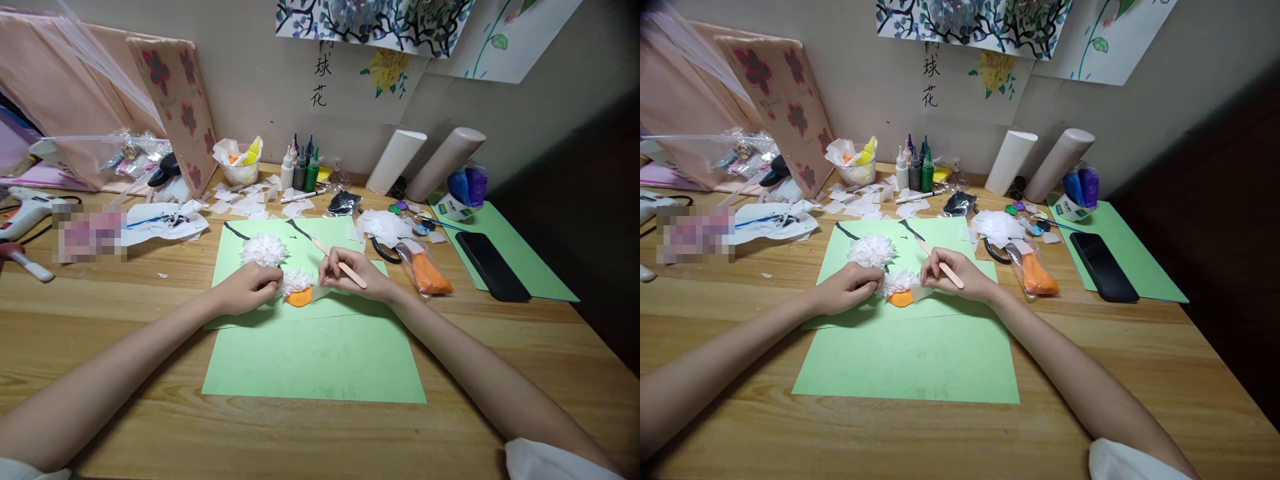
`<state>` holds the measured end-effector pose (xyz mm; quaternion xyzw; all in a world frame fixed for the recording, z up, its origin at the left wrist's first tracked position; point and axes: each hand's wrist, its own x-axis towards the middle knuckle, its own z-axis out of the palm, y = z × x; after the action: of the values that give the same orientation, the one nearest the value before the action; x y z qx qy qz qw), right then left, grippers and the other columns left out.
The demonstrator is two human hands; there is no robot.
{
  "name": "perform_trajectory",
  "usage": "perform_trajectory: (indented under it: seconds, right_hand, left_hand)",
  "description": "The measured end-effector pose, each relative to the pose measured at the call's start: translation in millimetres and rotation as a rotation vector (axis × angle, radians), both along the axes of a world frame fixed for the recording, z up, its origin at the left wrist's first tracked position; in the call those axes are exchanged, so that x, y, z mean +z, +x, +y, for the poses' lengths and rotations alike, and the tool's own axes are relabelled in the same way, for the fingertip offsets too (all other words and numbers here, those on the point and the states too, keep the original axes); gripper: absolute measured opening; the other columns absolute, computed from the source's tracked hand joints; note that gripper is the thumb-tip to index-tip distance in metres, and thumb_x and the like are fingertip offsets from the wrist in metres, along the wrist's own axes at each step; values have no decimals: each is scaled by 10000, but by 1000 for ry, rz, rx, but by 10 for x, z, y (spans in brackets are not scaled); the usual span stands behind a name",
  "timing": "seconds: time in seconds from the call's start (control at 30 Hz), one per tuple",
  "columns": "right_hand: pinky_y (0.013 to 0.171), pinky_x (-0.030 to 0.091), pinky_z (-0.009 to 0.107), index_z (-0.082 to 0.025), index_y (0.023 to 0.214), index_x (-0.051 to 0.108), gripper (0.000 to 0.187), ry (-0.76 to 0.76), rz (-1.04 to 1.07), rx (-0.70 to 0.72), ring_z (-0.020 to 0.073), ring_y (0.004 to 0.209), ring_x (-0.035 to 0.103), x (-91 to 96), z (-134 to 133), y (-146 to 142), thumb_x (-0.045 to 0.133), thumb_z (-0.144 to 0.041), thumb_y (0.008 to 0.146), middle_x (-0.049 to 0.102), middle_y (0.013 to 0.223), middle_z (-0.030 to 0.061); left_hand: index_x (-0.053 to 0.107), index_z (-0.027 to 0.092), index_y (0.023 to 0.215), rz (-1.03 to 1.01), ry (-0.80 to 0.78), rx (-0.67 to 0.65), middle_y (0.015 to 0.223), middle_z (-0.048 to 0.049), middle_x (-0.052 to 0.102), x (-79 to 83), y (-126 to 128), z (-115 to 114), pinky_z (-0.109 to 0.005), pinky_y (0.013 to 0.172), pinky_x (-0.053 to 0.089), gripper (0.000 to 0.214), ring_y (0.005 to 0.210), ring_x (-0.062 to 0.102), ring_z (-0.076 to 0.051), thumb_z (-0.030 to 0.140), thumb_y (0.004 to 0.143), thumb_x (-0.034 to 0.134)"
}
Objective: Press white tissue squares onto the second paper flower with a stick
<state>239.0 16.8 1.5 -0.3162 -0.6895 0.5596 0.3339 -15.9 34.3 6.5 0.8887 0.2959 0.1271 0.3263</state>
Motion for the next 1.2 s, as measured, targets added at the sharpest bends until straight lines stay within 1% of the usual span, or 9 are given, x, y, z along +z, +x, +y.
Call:
perform_trajectory:
  seconds: [0.2, 0.3, 0.37, 0.43, 0.53, 0.7, 0.9, 1.07, 1.2]
  right_hand:
    - [681, 449, 293, -203, 752, 431, 258, 194, -146, -98, 144, 737, 564, -75, -30, -78, 686, -233, 731, 586, 817, 18]
    - [722, 449, 315, -207, 751, 447, 303, 323, -51, -227, 156, 768, 565, -55, -51, -84, 725, -317, 701, 589, 840, 26]
    - [674, 440, 304, -205, 746, 486, 265, 334, 79, -342, 146, 700, 549, -35, -87, -81, 598, -439, 800, 587, 776, 22]
    - [546, 391, 277, -200, 759, 555, 402, 281, 175, -400, 133, 576, 504, -18, -138, -77, 368, -530, 893, 562, 659, 15]
    - [456, 302, 271, -186, 691, 619, 599, 219, 162, -370, 127, 479, 440, -12, -215, -72, 230, -592, 896, 519, 551, 19]
    - [473, 301, 284, -200, 442, 482, 649, 239, 5, -361, 122, 434, 380, -32, -263, -64, 232, -604, 883, 427, 429, 14]
    - [513, 349, 277, -208, 471, 459, 599, 411, -137, -307, 120, 441, 408, -43, -256, -86, 216, -503, 932, 465, 454, 13]
    - [528, 353, 273, -209, 513, 441, 522, 574, -103, -249, 118, 457, 417, -56, -245, -110, 224, -370, 960, 474, 486, 10]
    - [532, 354, 277, -211, 523, 439, 520, 607, -117, -247, 122, 465, 424, -71, -236, -108, 208, -367, 963, 475, 497, 15]
  left_hand:
    - [383, 175, 613, -3, 7, -6, 517, 55, 353, 4, -10, -4, -219, 526, 268, 151, 495, 339, -88, 167, 758, 346]
    - [387, 175, 614, 2, 12, -7, 518, 55, 356, -6, -8, -2, -219, 527, 268, 149, 496, 346, -88, 168, 758, 349]
    - [386, 175, 612, 1, 16, -7, 519, 55, 355, -9, -4, 0, -218, 528, 269, 150, 497, 343, -88, 167, 757, 349]
    - [383, 175, 609, -2, 20, -8, 519, 55, 353, -9, -1, 3, -217, 527, 269, 152, 497, 339, -87, 166, 756, 347]
    - [386, 174, 611, -4, 20, -11, 519, 54, 354, -7, 0, 5, -217, 526, 270, 154, 495, 338, -87, 166, 759, 345]
    - [388, 174, 613, -6, 24, -16, 521, 52, 360, -8, -1, -1, -219, 527, 272, 154, 496, 339, -89, 166, 760, 343]
    - [392, 175, 616, 5, 32, -15, 516, 52, 353, -3, -8, -1, -221, 524, 265, 148, 489, 333, -88, 165, 757, 347]
    - [393, 176, 619, 15, 40, -16, 513, 51, 353, -7, -9, 6, -226, 526, 264, 154, 490, 335, -92, 169, 765, 346]
    - [390, 176, 616, 14, 45, -16, 513, 53, 344, -5, -6, 5, -227, 526, 264, 153, 489, 332, -91, 166, 763, 348]
